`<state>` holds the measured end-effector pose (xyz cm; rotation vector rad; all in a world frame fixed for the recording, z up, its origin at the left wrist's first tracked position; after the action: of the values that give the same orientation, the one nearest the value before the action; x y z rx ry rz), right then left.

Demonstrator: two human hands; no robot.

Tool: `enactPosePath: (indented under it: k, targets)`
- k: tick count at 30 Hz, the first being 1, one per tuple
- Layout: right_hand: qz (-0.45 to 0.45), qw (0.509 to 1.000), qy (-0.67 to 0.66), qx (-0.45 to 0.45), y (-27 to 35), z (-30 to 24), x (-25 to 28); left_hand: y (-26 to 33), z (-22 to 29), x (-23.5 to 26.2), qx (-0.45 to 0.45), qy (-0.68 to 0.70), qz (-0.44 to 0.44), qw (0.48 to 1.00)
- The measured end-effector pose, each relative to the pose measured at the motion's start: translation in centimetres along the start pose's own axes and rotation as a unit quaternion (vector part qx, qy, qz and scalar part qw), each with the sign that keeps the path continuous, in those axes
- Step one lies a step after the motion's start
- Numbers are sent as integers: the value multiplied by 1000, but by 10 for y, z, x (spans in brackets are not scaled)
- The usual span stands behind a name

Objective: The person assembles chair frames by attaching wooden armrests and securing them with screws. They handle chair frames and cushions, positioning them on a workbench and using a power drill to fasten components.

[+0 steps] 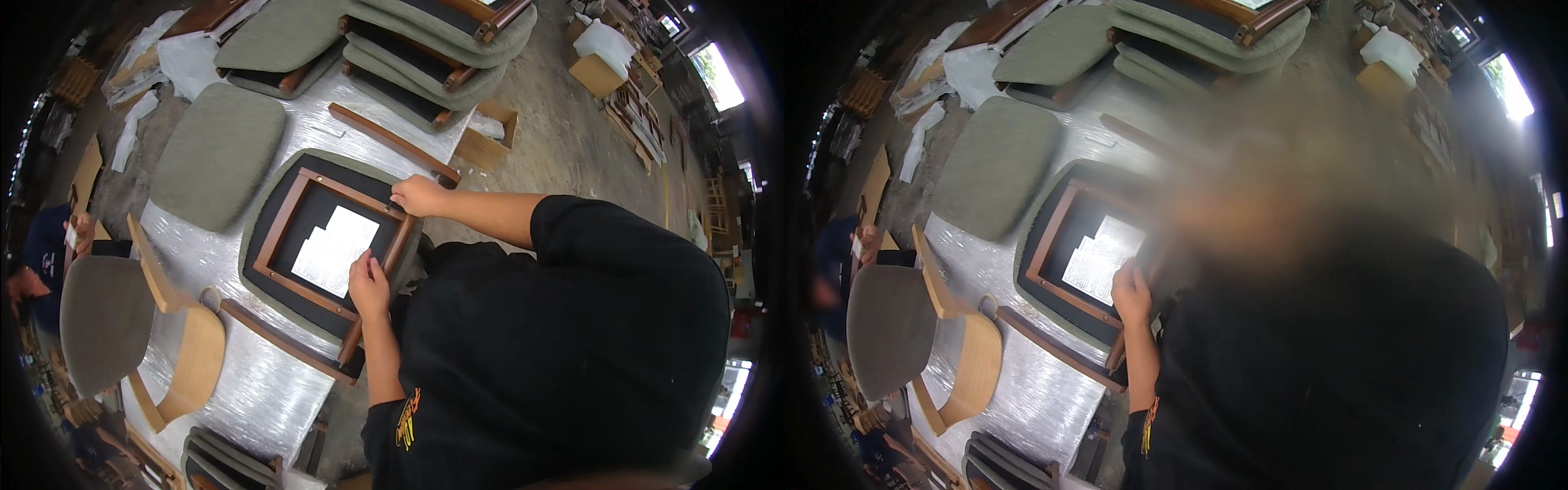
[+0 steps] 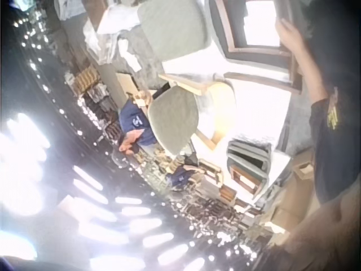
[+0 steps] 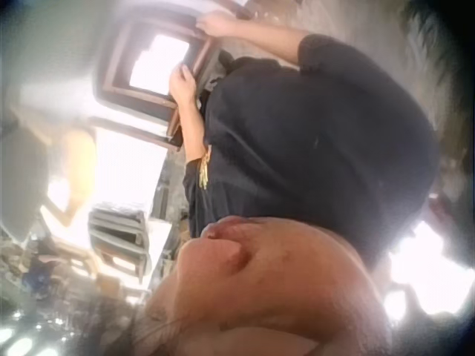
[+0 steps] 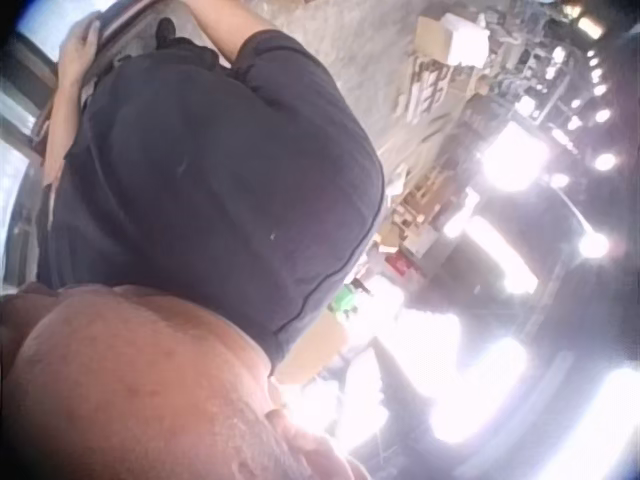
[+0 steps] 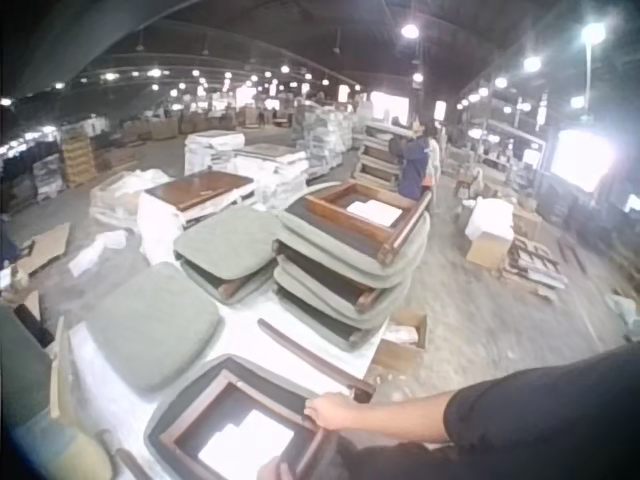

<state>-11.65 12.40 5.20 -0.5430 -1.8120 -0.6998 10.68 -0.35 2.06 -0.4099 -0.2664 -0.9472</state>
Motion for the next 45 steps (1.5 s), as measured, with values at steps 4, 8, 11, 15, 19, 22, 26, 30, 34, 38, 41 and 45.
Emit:
enactPosePath:
  k: [4,8,11,15,19,22,26,30,34,38,41,45]
  targets:
    - [-91,988,120,10,-2,-23,19,-32,4,-31,31,40,-6,999]
    - [-150,986,65,25,-10,-46,32,-72,-10,-77,132,34,-100,986]
    - [-182,969,140,95,-17,-47,40,-90,-25,-101,171,-34,-147,974]
    - [-202,964,147,87,-21,-33,53,-93,-35,-108,149,-62,-133,978]
    - [-252,966,33,-39,-17,-36,51,-89,-38,-105,163,-66,-139,975]
    - [-237,963,-31,-124,-6,-40,39,-88,-37,-102,148,-40,-127,980]
    - [-133,965,175,142,-1,-36,28,-86,-39,-97,125,-17,-128,984]
    - [-168,902,277,286,-18,-25,31,-87,-41,-97,99,-8,-136,986]
    - [-121,888,318,309,-32,-42,51,-92,-43,-99,113,-18,-146,983]
    - [-248,953,124,-125,-20,-48,46,-93,-45,-97,148,-32,-152,977]
    - [-242,916,-137,-289,-10,-61,25,-92,-44,-95,155,-16,-162,974]
    - [-145,966,212,-32,-18,-80,18,-90,-44,-90,164,12,-147,975]
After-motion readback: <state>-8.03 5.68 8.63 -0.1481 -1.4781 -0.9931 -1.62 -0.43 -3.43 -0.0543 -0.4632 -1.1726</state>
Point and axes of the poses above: each hand's wrist, its own y-axis away from the middle knuckle, its own x-axis out of the back of the hand, z = x × y, the point moved 3 cm from there along -y, towards the middle knuckle, and after that the axes turned 12 degrees about y, right-handed, at the moved point
